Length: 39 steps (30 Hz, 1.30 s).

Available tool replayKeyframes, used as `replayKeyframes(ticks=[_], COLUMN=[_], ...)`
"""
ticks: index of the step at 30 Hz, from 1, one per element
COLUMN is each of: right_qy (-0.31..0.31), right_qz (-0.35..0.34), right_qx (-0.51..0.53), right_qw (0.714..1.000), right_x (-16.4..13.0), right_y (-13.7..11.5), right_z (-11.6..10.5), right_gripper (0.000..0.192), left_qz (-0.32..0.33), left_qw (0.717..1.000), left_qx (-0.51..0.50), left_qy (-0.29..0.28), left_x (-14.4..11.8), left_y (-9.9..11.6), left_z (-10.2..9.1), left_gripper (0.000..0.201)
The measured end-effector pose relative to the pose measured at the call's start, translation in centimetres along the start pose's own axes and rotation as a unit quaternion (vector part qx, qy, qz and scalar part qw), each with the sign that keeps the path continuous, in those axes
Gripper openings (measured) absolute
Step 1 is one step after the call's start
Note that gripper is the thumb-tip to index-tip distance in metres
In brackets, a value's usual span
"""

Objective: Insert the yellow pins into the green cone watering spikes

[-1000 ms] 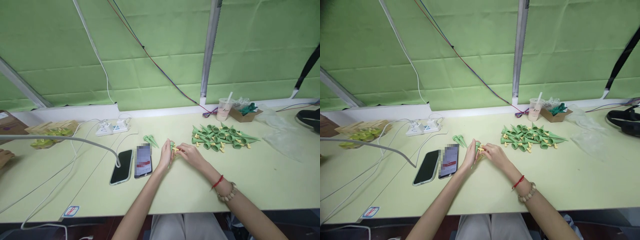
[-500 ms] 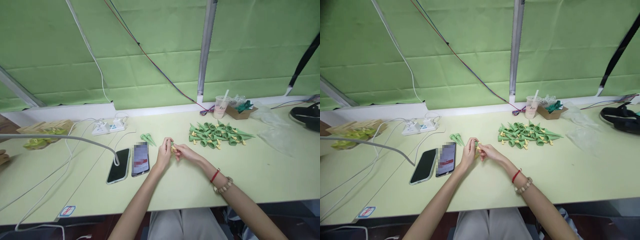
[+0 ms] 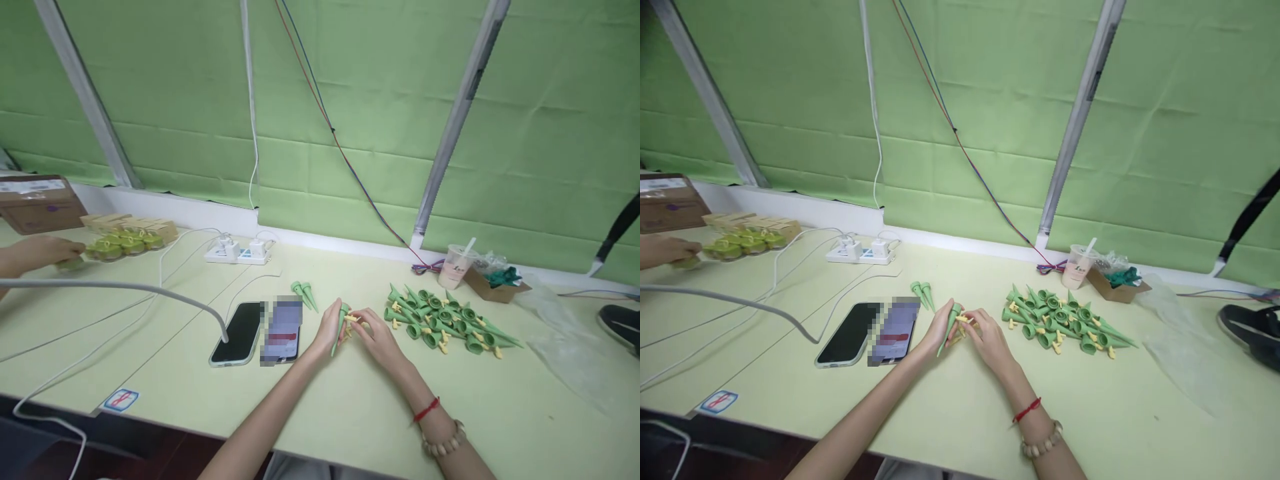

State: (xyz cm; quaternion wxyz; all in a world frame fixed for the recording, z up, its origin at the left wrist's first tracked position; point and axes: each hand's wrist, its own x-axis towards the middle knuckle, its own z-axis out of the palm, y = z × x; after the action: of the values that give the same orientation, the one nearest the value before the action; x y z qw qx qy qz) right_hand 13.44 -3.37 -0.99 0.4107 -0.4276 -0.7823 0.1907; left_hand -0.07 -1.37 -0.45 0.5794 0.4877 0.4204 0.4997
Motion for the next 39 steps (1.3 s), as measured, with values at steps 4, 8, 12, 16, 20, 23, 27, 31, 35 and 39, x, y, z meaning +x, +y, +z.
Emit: replayKeyframes(ticks=[4, 8, 12, 16, 20, 23, 27, 31, 35, 39], right_qy=[-0.023, -0.044, -0.049, -0.027, -0.013, -0.02, -0.016, 0.007, -0.004, -0.027], right_qz=[-0.002, -0.003, -0.015, -0.012, 0.137, 0.247, 0.24, 0.141, 0.115, 0.076], right_qx=[-0.019, -0.025, -0.068, -0.032, 0.25, 0.455, 0.415, 0.158, 0.034, -0.013], right_qw=[1.0, 0.999, 0.996, 0.999, 0.958, 0.855, 0.877, 0.977, 0.993, 0.997], right_x=[-0.1, -0.2, -0.2, -0.2, -0.1, 0.1, -0.1, -0.6, -0.6, -0.5], right_y=[0.1, -0.2, -0.5, -0.9, -1.1, -0.9, -1.0, -1.7, -1.7, -1.3], right_z=[0.2, 0.5, 0.1, 0.3, 2.8, 4.7, 4.5, 2.6, 1.3, 0.7], right_gripper=[0.021, 0.023, 0.024, 0.032, 0.051, 0.054, 0.053, 0.041, 0.03, 0.026], left_qz=[-0.015, -0.012, 0.032, 0.077, 0.169, 0.216, 0.203, 0.167, 0.115, 0.051], left_qw=[1.0, 1.0, 0.996, 0.989, 0.963, 0.934, 0.943, 0.967, 0.98, 0.991], left_qx=[0.006, 0.02, 0.08, 0.119, 0.203, 0.281, 0.258, 0.169, 0.127, 0.098], left_qy=[-0.024, 0.003, 0.032, 0.032, 0.044, 0.043, 0.06, 0.093, 0.104, 0.074], left_x=[-0.1, -0.2, -0.4, -0.8, -1.4, -1.6, -1.2, -0.7, -0.4, -0.5], left_y=[-0.1, 0.3, 0.5, 0.0, 0.0, 0.3, 0.2, 0.1, 0.3, 0.5], left_z=[0.0, -0.1, 0.0, 0.2, -0.2, -0.6, -0.6, -0.4, -0.3, 0.1], left_gripper=[0.042, 0.041, 0.041, 0.041, 0.034, 0.031, 0.032, 0.029, 0.027, 0.028])
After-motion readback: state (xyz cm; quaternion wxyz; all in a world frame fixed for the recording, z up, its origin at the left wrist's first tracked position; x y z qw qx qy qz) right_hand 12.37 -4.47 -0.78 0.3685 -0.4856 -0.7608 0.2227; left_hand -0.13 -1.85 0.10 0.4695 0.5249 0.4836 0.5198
